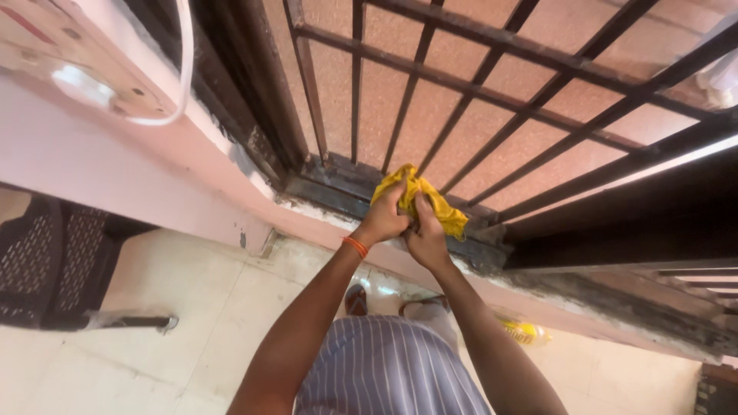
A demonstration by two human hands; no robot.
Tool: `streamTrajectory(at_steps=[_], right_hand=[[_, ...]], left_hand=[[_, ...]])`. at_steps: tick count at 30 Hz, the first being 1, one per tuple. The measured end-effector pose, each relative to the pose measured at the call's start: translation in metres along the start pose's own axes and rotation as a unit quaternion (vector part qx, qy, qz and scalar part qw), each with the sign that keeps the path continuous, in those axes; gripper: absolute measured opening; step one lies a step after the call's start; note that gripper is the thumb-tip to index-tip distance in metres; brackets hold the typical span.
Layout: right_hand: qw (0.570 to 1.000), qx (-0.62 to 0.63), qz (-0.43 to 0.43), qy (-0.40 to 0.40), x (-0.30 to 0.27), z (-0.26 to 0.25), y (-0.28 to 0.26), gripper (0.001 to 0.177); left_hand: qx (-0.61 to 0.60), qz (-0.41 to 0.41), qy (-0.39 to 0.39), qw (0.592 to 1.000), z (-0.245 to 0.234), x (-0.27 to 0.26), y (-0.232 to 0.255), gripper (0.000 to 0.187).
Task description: The person cleans the window bars and frame by wiping them down with a cloth.
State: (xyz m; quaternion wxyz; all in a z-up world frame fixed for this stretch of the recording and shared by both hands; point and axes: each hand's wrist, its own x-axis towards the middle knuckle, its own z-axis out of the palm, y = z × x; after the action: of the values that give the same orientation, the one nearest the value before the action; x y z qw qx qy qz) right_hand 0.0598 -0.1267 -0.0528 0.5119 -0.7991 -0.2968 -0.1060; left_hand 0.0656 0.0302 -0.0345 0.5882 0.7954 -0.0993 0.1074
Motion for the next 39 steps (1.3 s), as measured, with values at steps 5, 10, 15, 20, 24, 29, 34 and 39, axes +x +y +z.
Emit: streamTrajectory(at_steps=[5,10,15,20,24,29,34,39], right_hand=[[0.928,0.227,0.295,0.007,0.023,-0.003,-0.015,0.068],[0.945,0.251,0.197,0.08,0.077,-0.041,-0.081,0.064],[0.925,0.337,0.126,0.121,0.094,-0.053,-0.095,0.05],[0.97,0.133,0.128,0.156,0.092,-0.041,-0.088,0.038],[0.969,0.074,0.157,0.176,0.087,-0.032,-0.083,0.036],[0.973,0.074,0.123,0.179,0.076,-0.023,-0.064,0.035],[0.963,0.046,0.195,0.179,0.065,-0.008,-0.042,0.035],[0.98,-0.078,0.141,0.119,0.058,-0.008,-0.034,0.03]], left_hand=[[0.018,0.007,0.03,0.999,-0.01,0.018,0.022,0.072],[-0.041,-0.101,-0.007,0.994,-0.037,0.057,0.098,0.054],[-0.083,0.091,0.074,0.99,-0.047,0.071,0.125,0.043],[0.013,0.05,0.091,0.995,-0.049,0.069,0.113,0.037],[0.045,0.016,0.101,0.994,-0.045,0.062,0.101,0.03],[0.085,-0.019,0.094,0.992,-0.042,0.057,0.087,0.031],[0.053,-0.057,0.064,0.995,-0.035,0.044,0.064,0.028],[0.165,-0.097,0.052,0.98,-0.025,0.036,0.032,0.029]])
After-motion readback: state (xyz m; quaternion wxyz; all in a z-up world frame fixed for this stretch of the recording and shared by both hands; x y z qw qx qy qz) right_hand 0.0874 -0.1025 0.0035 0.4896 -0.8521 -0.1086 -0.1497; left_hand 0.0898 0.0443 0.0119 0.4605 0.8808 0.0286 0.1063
